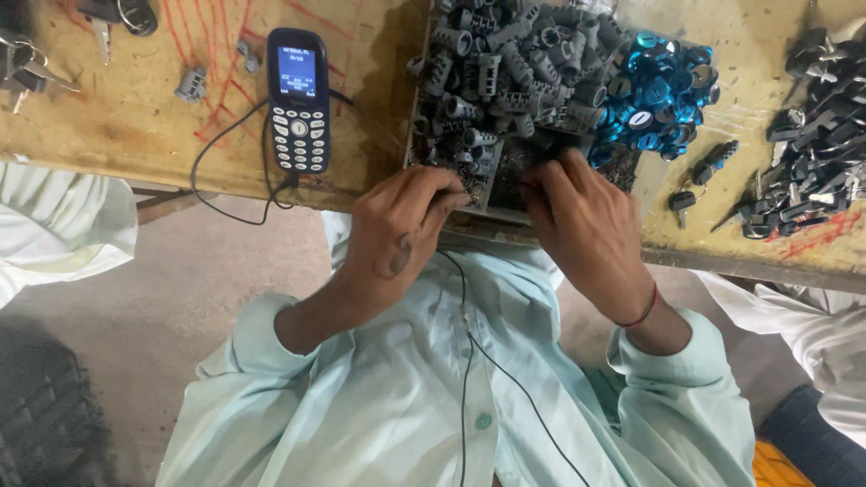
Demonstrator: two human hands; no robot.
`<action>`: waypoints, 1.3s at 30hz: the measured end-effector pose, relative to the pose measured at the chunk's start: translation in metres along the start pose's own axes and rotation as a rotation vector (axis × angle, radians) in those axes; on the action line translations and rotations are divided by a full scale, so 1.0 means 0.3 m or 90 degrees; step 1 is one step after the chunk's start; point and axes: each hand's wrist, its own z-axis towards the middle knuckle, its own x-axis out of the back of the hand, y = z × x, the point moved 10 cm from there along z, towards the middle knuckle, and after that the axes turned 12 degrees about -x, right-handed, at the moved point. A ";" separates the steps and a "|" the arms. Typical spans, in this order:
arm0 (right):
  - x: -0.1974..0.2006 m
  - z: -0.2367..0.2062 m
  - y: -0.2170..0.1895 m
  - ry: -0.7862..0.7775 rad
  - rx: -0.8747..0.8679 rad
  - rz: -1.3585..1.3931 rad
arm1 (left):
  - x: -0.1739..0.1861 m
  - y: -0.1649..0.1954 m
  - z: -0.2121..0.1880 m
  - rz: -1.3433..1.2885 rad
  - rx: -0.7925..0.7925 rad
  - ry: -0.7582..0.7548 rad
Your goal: The person sits at a workbench and assembles small plastic components by hand, picking parts from a compartmented tray, fitting pieces together, and placing finished assemblies back into the tray. They briefly press buttons on a mobile phone on the bench before resuming assembly.
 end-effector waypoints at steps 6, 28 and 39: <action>-0.005 -0.040 0.111 -0.057 -0.078 0.328 | -0.012 -0.007 -0.019 -0.172 0.052 -0.044; -0.120 -0.156 0.164 -0.185 -0.126 0.974 | -0.218 0.084 0.006 -0.556 0.067 -0.028; -0.057 -0.141 0.163 -0.115 -0.133 0.850 | -0.181 0.100 0.035 -0.291 -0.039 -0.062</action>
